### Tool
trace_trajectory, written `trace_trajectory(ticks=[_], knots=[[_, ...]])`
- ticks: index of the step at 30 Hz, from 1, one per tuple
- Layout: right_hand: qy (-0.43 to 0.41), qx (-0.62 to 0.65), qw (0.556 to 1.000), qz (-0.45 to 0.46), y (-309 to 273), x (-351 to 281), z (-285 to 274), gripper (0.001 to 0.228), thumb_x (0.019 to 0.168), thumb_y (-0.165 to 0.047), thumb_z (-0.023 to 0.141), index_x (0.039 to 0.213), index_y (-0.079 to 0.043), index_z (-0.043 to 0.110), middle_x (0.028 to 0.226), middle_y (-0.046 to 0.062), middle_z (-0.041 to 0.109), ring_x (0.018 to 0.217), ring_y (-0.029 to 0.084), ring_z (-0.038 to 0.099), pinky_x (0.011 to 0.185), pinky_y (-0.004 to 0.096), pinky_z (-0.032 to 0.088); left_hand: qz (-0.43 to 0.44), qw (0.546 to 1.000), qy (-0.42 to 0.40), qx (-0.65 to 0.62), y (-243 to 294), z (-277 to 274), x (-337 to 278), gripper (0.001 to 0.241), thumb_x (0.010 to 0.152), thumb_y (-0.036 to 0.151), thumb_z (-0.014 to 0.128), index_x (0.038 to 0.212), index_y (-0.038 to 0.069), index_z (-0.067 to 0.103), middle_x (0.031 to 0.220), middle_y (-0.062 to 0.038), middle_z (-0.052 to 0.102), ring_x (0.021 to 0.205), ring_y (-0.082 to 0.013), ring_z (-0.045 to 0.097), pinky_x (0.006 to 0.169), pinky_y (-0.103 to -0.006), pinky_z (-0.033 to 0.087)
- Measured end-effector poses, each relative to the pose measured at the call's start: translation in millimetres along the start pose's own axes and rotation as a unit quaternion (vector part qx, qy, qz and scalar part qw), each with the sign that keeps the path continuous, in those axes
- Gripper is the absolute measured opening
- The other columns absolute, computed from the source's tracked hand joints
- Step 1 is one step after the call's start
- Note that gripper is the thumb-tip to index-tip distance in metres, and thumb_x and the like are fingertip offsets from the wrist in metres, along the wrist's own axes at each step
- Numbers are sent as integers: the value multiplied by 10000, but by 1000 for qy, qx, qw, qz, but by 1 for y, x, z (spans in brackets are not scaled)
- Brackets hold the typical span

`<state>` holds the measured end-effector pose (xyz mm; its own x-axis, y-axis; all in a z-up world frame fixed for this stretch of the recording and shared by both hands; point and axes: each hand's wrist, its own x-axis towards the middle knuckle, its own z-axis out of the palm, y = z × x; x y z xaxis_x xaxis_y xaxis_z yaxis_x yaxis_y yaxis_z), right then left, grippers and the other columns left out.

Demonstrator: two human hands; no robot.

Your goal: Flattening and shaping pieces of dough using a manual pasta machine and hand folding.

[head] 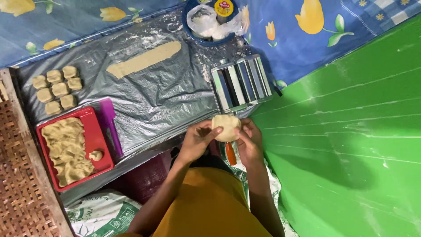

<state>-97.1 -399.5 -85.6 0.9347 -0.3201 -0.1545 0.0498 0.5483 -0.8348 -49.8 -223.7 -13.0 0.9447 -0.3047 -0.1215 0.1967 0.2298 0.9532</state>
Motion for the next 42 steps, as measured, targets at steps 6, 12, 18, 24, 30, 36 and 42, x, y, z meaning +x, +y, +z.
trace_trajectory(ticks=[6,12,18,24,30,36,42], knots=[[-16,-52,998,30,-20,5,26,345,828,-15,795,1148,45,681,977,167,734,867,254,729,832,405,616,16,998,-21,60,18,-1,1,76,866,57,805,925,18,776,696,-45,697,704,-98,586,683,-253,525],[-21,-141,990,-11,-49,12,65,147,805,-36,840,922,-25,752,803,84,714,755,124,682,723,293,586,42,995,27,82,10,-14,4,102,942,133,758,917,42,797,706,-60,739,696,-87,581,659,-269,537],[13,-163,985,-47,-35,22,58,160,770,25,861,898,47,768,749,84,667,740,94,630,728,261,557,29,996,29,73,-10,-21,25,82,944,136,754,945,73,807,716,-57,734,720,-87,592,677,-270,554],[68,-183,978,-70,-25,30,52,153,782,-10,849,913,24,779,777,88,688,772,114,636,740,290,558,14,1000,-15,11,-13,-21,57,112,921,127,779,990,38,786,736,-53,712,719,-104,609,693,-287,567],[85,-245,963,-71,-45,34,74,227,854,-110,824,1030,29,784,916,162,752,894,162,630,817,355,550,48,995,-72,47,-24,-24,95,111,922,123,776,1010,62,806,779,-76,747,745,-95,622,685,-270,560],[177,-258,941,-124,-63,54,97,150,854,-145,843,970,-54,813,797,117,738,770,125,613,734,327,551,47,985,-163,6,-51,-20,149,248,943,165,739,1137,11,748,932,-101,743,867,-146,642,807,-306,563],[210,-80,973,-62,-17,92,46,175,870,-76,787,1029,-15,747,879,135,720,758,239,736,669,401,657,-17,986,-148,-68,-88,-26,174,309,863,182,852,1096,0,763,872,-49,735,754,-72,656,686,-219,563]])
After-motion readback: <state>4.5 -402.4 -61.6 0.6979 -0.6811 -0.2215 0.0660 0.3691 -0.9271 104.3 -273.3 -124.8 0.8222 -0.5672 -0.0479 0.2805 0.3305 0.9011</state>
